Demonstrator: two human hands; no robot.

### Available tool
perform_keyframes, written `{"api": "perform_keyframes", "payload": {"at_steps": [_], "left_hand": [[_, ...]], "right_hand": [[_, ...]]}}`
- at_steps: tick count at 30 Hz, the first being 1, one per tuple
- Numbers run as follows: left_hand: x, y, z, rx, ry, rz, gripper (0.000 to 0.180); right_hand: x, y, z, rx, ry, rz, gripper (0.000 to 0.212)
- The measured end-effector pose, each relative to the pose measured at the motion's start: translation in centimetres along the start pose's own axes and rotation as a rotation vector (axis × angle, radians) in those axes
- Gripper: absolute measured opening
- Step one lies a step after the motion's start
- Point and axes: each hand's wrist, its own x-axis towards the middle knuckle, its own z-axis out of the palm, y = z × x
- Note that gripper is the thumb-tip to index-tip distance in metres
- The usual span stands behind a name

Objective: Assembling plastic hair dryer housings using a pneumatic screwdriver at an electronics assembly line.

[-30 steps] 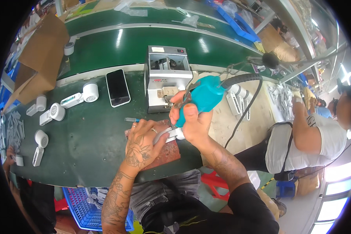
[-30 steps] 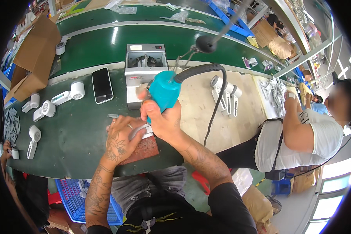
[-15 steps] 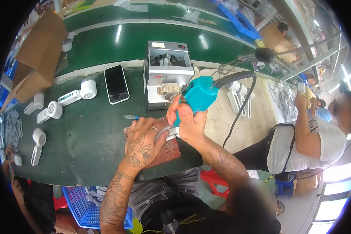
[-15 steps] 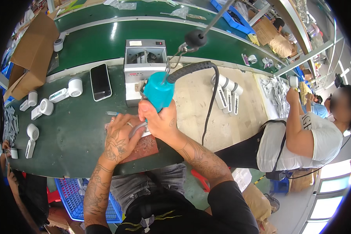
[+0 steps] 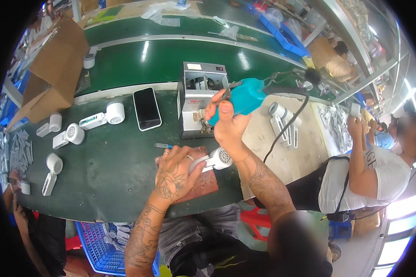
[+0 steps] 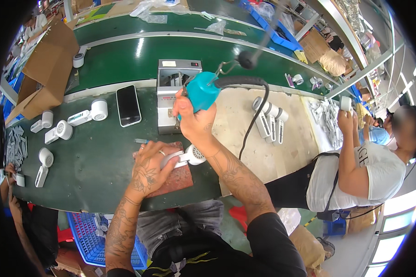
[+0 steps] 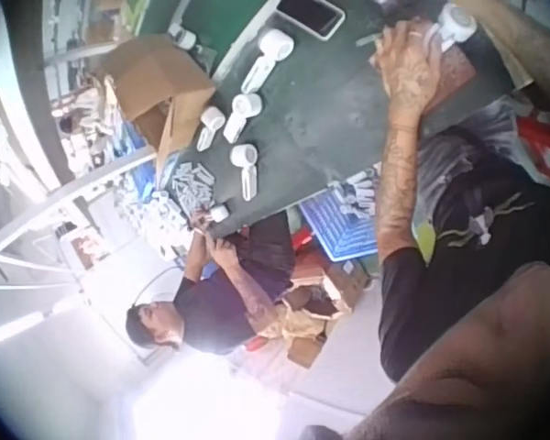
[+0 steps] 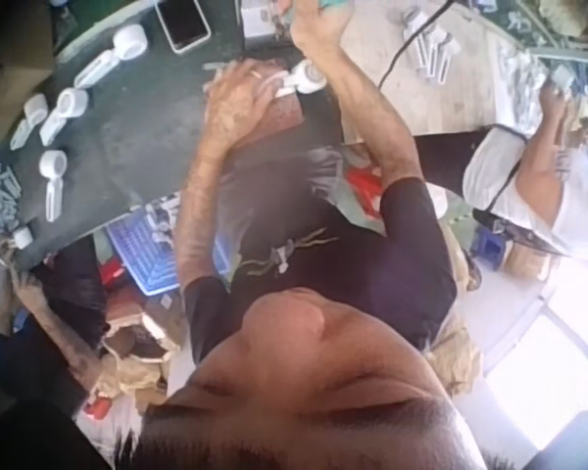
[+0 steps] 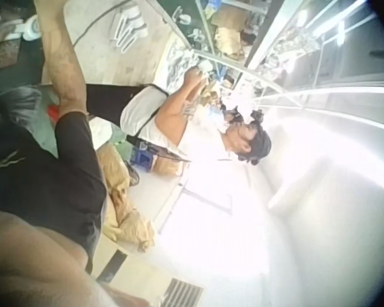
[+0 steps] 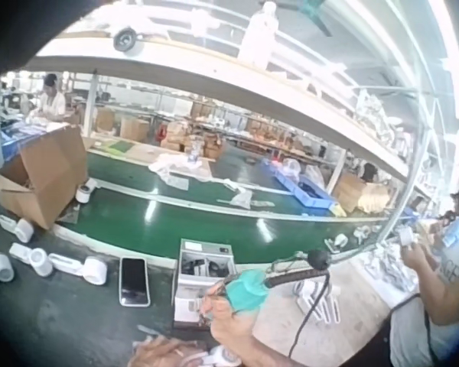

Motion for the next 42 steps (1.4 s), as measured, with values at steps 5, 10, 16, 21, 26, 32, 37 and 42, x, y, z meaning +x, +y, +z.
{"api": "perform_keyframes", "payload": {"at_steps": [5,10,16,21,26,32,37,42], "left_hand": [[0.2,0.5,0.1,-0.013,0.008,0.018,0.022],[-0.1,0.2,0.1,0.027,0.047,-0.010,0.022],[0.3,0.6,-0.1,0.032,0.029,-0.001,0.022],[0.1,0.5,0.1,0.017,0.039,0.002,0.023],[-0.1,0.3,0.4,0.020,0.039,0.018,0.023],[0.2,0.0,0.0,0.078,0.011,0.004,0.023],[1.7,1.6,0.4,0.031,0.076,0.065,0.025],[-0.5,0.4,0.0,0.132,0.032,0.125,0.033]], "right_hand": [[0.2,-0.1,-1.1,-0.044,-0.024,0.053,0.045],[-1.8,-2.5,-0.7,-0.045,-0.057,0.222,0.045],[-5.1,-6.9,-1.9,0.005,-0.075,0.288,0.067],[-5.9,-6.5,-1.9,0.041,-0.096,0.321,0.067],[-7.2,-5.1,-2.1,0.054,-0.076,0.305,0.061],[-7.4,-4.4,-1.9,0.142,-0.121,0.320,0.056],[-7.4,-4.4,-2.9,0.101,-0.070,0.273,0.046],[-8.5,-4.7,-2.3,0.005,-0.101,0.310,0.015]]}}
